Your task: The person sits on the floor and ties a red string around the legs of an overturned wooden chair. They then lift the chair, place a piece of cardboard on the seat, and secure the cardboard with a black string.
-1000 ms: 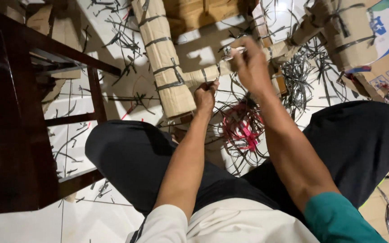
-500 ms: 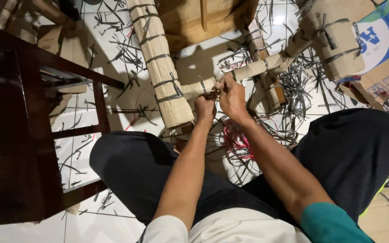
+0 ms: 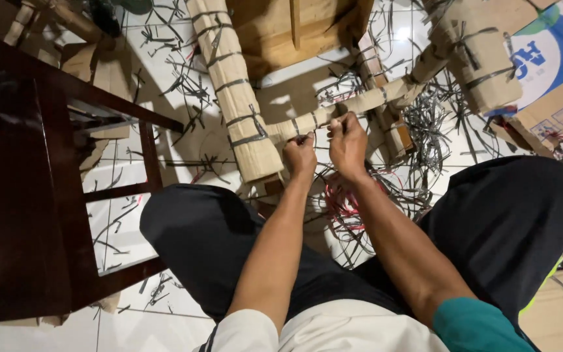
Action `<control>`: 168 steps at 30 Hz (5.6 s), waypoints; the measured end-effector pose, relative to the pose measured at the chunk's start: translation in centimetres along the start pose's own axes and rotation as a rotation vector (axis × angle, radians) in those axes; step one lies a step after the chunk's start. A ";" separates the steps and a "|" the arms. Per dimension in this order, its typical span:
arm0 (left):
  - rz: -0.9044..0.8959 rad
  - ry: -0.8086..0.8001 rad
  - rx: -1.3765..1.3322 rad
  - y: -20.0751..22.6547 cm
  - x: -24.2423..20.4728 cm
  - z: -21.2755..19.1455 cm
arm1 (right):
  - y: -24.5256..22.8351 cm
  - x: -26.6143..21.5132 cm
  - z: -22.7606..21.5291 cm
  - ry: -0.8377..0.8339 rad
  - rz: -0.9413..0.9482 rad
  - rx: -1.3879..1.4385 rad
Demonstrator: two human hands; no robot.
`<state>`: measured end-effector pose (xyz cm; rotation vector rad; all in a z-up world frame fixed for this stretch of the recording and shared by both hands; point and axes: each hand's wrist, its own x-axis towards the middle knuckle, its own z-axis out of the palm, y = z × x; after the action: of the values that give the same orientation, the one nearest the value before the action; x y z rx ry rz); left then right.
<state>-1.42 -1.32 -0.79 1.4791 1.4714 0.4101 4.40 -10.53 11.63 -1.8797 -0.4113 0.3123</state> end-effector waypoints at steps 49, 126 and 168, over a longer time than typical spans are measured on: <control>0.240 0.097 -0.422 4.4 -6.4 -3.2 | 1.4 -0.2 0.8 -0.212 0.303 0.125; -0.168 -0.363 -0.783 1.3 -1.4 1.7 | 17.3 -3.8 -10.3 -0.842 0.210 -0.914; 0.180 -0.289 -0.233 4.6 -10.0 -0.9 | 11.3 -4.5 -4.8 -0.269 -0.225 -0.115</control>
<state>-1.61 -9.00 7.15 1.4203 1.0319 0.4405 3.74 -20.01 2.61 -1.8859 -0.8314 0.3971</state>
